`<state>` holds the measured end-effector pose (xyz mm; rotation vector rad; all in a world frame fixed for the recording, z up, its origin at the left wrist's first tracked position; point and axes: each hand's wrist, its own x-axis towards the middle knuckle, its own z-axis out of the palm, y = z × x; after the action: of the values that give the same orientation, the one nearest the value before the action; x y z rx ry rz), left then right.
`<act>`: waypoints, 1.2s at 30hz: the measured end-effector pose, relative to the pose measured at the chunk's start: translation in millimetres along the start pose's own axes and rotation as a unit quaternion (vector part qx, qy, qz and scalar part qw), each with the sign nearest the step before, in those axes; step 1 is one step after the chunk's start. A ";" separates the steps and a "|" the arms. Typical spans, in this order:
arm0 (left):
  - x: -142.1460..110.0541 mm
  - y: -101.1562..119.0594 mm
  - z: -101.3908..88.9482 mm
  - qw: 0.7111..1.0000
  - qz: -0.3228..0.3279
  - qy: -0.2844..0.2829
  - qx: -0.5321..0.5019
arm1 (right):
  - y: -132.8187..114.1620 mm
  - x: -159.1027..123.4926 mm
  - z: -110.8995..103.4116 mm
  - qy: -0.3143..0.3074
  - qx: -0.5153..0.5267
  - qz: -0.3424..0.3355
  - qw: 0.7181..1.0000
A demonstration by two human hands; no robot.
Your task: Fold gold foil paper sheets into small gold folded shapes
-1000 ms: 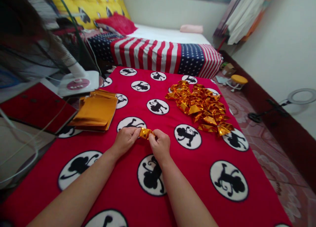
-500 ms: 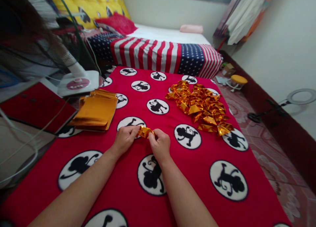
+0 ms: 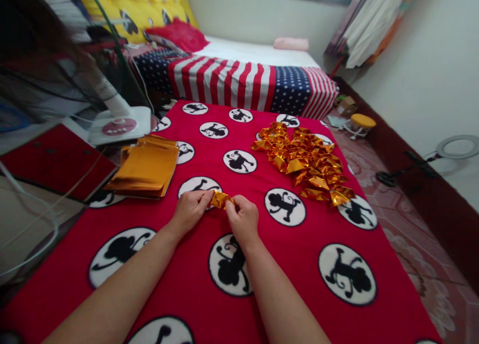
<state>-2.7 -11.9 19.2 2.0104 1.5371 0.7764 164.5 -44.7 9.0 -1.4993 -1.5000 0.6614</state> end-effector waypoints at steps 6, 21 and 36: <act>0.4 0.0 0.2 1.000 -0.002 0.002 -0.009 | 2.7 0.3 0.9 -0.006 -0.004 -0.004 1.000; 1.1 0.1 0.0 1.000 -0.013 -0.009 0.001 | 1.4 1.4 1.6 -0.004 -0.022 -0.001 1.000; 1.6 3.6 -1.7 1.000 -0.019 -0.016 0.016 | 1.7 1.8 2.0 -0.001 -0.038 -0.002 0.999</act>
<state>-1.1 -11.2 23.1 1.9993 1.5747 0.7062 163.9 -42.3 7.0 -1.5525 -1.5439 0.6103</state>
